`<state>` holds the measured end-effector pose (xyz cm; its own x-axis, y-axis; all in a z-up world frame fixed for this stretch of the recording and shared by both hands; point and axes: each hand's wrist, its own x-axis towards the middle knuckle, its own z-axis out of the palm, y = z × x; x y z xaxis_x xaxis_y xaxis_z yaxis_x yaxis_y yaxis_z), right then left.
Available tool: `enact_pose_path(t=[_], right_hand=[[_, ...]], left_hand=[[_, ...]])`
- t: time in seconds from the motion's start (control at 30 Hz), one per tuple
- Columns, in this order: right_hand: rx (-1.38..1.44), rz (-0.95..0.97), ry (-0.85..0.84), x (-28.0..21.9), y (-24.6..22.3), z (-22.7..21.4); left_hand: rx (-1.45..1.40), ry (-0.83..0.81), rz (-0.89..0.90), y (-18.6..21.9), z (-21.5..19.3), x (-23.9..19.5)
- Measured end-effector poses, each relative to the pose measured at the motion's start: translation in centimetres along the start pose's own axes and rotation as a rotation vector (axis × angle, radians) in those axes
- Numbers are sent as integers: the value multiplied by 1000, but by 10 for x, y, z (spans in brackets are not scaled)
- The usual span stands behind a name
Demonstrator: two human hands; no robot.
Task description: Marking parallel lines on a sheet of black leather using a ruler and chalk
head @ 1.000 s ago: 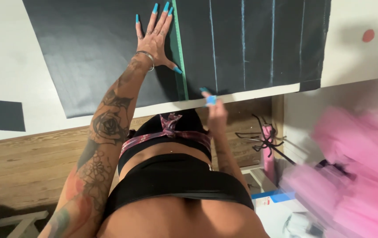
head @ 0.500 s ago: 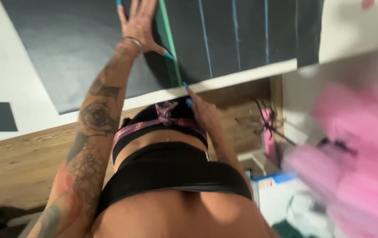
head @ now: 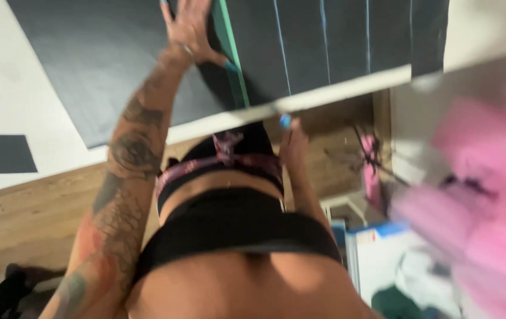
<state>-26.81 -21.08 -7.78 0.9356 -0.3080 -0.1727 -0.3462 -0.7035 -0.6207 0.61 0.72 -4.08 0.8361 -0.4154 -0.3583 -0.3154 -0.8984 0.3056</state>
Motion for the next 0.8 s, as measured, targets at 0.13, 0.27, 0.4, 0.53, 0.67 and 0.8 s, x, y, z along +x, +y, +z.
enact_pose_path(t=[0.13, 0.27, 0.4, 0.53, 0.67, 0.8], right_hand=[[310, 56, 243, 14, -43, -48], [334, 152, 328, 25, -30, -49], [190, 240, 264, 22, -19, -41], [191, 164, 156, 16, -32, -40], [84, 162, -9, 16, -43, -27], [56, 165, 36, 7, -35, -17]], left_hand=[[-67, 77, 61, 5, -3, -2], [-61, -14, -6, 9, -20, -6], [68, -73, -42, 2, 3, 2], [-12, -48, -2, 21, -29, -12], [41, -114, -70, 19, -39, -14], [64, -81, -44, 12, -17, -9]])
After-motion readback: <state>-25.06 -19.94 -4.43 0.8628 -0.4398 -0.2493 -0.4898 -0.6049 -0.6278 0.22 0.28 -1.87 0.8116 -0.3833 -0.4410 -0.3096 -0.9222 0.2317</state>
